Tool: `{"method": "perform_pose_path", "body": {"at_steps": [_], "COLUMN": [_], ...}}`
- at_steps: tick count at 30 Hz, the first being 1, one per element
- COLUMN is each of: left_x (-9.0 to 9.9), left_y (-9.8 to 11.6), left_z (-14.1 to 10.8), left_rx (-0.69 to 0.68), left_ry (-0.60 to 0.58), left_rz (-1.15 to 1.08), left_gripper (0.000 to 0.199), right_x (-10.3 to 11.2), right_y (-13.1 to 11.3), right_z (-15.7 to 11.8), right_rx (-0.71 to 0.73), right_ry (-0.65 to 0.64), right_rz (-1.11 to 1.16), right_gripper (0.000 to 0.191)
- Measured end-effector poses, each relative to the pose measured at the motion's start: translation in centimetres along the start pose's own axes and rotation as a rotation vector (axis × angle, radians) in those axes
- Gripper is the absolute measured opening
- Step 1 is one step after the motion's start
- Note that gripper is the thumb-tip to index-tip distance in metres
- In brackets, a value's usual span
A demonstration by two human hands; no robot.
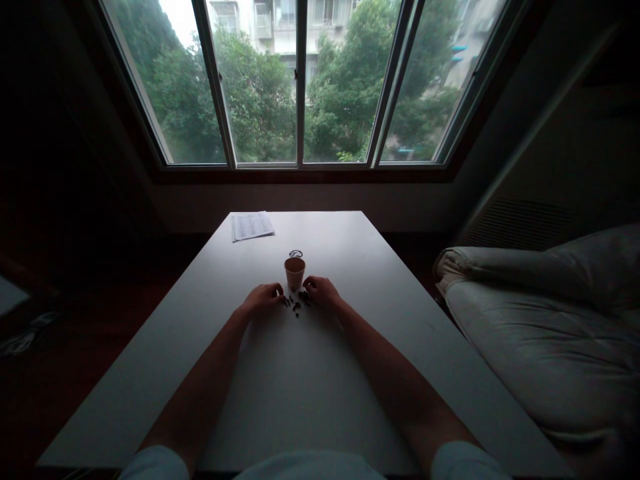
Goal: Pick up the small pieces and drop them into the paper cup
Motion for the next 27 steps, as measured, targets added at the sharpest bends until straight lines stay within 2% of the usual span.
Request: {"method": "perform_pose_path", "body": {"at_steps": [3, 7, 9, 11, 14, 18, 20, 22, 27], "left_x": [-0.3, 0.6, 0.5, 0.1, -0.3, -0.6, -1.0, -1.3, -1.3], "left_y": [0.8, 1.5, 1.6, 2.0, 3.7, 5.8, 6.3, 6.4, 5.3], "left_z": [0.0, -0.4, -0.3, 0.0, -0.1, -0.6, -0.8, -0.8, -0.4], "left_rx": [0.018, 0.063, 0.08, 0.066, -0.037, -0.14, -0.181, -0.202, -0.185], "left_ry": [0.043, 0.216, 0.213, 0.156, 0.123, 0.136, 0.115, 0.098, 0.116], "left_rz": [0.035, 0.138, 0.154, 0.152, 0.175, 0.246, 0.268, 0.278, 0.267], "left_gripper": [0.025, 0.024, 0.025, 0.027, 0.031, 0.044, 0.051, 0.055, 0.045], "right_x": [0.9, 1.8, 2.0, 1.9, 1.3, -1.0, -1.8, -1.9, -1.0], "right_y": [1.2, 2.8, 3.4, 3.8, 3.9, 2.9, 2.6, 2.5, 1.5], "right_z": [-0.1, 0.0, 0.2, 0.3, 0.1, -1.3, -1.9, -2.0, -1.6], "right_rx": [-0.025, -0.055, -0.063, -0.052, 0.001, 0.137, 0.166, 0.177, 0.225], "right_ry": [0.055, 0.074, 0.042, -0.022, -0.177, -0.508, -0.614, -0.595, -0.372], "right_rz": [0.033, 0.026, 0.012, 0.006, 0.063, 0.196, 0.226, 0.193, 0.026], "right_gripper": [0.023, 0.022, 0.021, 0.02, 0.026, 0.055, 0.067, 0.068, 0.052]}}
Point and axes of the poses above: each hand's wrist, its own z-axis towards the middle knuckle, its own x-axis out of the back of the hand, y = z × x, the point moved 10 cm from there along z, towards the middle knuckle, and after that the axes turned 10 degrees about -y, right-handed, at the moved point
